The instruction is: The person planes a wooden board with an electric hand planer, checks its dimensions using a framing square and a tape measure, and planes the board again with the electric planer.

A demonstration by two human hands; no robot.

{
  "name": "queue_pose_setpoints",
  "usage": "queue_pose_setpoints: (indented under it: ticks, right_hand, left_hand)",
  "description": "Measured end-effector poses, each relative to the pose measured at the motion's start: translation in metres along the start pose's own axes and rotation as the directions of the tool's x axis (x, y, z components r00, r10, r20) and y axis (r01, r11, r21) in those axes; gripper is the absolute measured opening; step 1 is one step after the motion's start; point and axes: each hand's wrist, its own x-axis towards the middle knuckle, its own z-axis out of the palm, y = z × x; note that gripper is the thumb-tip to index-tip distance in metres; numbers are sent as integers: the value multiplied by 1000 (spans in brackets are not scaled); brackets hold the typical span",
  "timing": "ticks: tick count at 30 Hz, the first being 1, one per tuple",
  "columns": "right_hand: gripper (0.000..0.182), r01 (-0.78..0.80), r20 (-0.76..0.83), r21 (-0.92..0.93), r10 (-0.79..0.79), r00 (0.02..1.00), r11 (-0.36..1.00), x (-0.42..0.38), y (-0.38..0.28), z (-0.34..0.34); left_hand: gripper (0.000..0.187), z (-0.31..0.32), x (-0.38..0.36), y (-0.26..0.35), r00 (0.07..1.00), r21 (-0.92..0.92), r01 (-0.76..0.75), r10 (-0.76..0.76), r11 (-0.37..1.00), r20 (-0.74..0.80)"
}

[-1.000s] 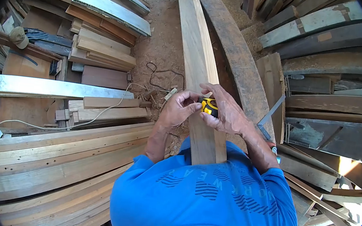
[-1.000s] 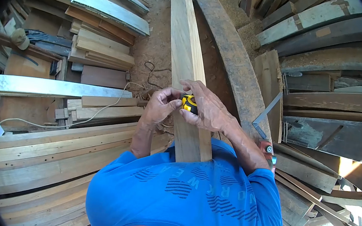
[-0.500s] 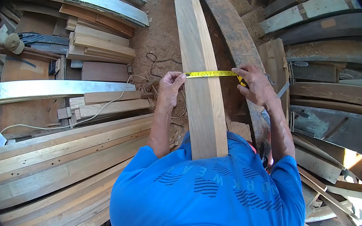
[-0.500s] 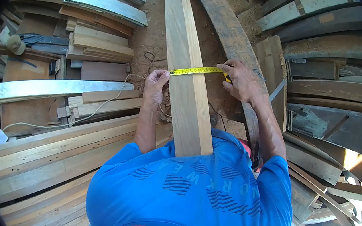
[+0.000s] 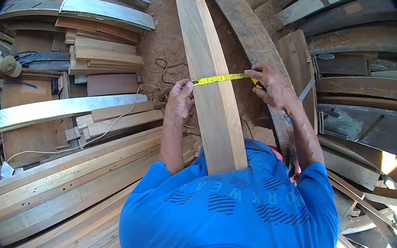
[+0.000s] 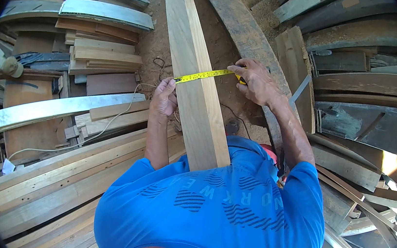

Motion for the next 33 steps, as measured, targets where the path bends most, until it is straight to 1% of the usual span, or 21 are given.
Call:
queue_pose_setpoints:
  ticks: [5, 10, 13, 16, 20, 22, 23, 25, 26, 28, 30, 31, 33]
  right_hand:
    - [56, -12, 10, 13, 12, 1000, 1000, 1, 2, 0]
    - [57, -7, 14, -18, 8, 1000, 1000, 2, 5, 2]
    - [56, -6, 13, -11, 6, 1000, 1000, 2, 4, 1]
    - [55, -14, 22, -23, 14, 1000, 1000, 2, 2, -2]
    - [55, -20, 18, -22, 20, 1000, 1000, 2, 0, -3]
    - [54, -9, 58, 37, 7, 998, 999, -1, -6, -12]
    - [53, -1, 78, 69, -4, 997, 998, -1, -10, -17]
    - [53, -18, 172, 127, -4, 985, 992, -2, -19, -25]
    - [52, -32, 219, 154, -3, 976, 988, -3, -22, -27]
    - [51, -6, 220, 132, -24, 975, 991, -7, -27, -26]
    - [51, 1, 240, 102, -25, 970, 995, -10, -24, -25]
    - [51, -28, 240, 96, 4, 971, 995, -11, -24, -27]
    - [51, -84, 240, 82, 62, 969, 993, -12, -25, -31]
  left_hand:
    - [39, -4, 2, -4, 999, -46, 24, -22, 999, 28]
    - [37, -9, 5, -13, 997, -120, 51, -44, 991, 63]
    - [36, -9, 2, -15, 985, -163, 90, -63, 983, 161]
    - [36, 0, -9, -13, 977, -184, 134, -99, 974, 190]
    - [40, -4, -11, -23, 975, -205, 142, -102, 968, 198]
    - [42, -5, -12, -25, 974, -220, 163, -120, 962, 194]
    - [43, -10, -12, -28, 970, -208, 157, -111, 965, 217]
    - [46, -22, -13, -35, 960, -180, 149, -99, 972, 261]
    - [47, -20, -15, -36, 965, -214, 167, -116, 962, 234]
    - [48, -13, -19, -37, 969, -283, 208, -158, 936, 188]
    - [52, -3, -26, -30, 966, -306, 198, -134, 931, 219]
    - [55, 0, -29, -27, 965, -316, 194, -122, 929, 234]
    - [60, 0, -31, -26, 954, -277, 139, -53, 951, 296]
